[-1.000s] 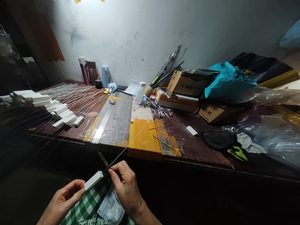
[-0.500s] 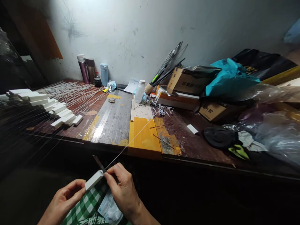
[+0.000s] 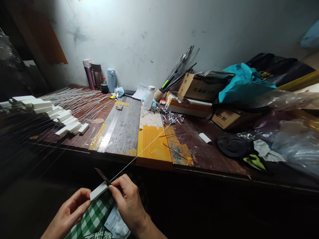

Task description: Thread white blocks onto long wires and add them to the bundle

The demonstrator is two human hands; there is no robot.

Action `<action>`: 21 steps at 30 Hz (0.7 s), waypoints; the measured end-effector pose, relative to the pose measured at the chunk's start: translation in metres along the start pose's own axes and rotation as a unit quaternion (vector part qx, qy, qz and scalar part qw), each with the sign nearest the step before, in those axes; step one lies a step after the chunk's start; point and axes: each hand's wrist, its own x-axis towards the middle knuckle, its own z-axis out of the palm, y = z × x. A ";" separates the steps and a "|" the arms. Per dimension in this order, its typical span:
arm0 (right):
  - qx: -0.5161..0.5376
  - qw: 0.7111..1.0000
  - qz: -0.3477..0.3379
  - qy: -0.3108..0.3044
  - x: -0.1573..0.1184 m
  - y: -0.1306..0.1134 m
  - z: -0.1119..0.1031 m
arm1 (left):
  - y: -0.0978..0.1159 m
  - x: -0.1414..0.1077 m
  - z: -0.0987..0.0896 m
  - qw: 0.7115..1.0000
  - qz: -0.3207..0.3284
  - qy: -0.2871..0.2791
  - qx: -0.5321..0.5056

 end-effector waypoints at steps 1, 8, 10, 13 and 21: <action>0.000 1.000 -0.009 0.009 0.000 0.001 0.002 | 0.002 0.000 0.001 1.000 0.018 0.011 -0.011; 0.002 0.995 -0.098 0.018 -0.001 -0.004 0.003 | 0.021 0.003 0.004 1.000 0.019 0.007 0.006; -0.001 0.994 -0.094 0.051 -0.001 -0.007 -0.009 | 0.023 0.006 0.001 0.999 0.016 0.047 -0.013; -0.031 0.991 -0.032 0.123 0.002 -0.007 -0.034 | 0.019 0.010 -0.008 0.995 0.018 0.088 -0.035; -0.165 0.980 0.040 0.107 0.064 -0.004 -0.072 | 0.019 0.015 -0.003 0.987 0.091 0.123 -0.054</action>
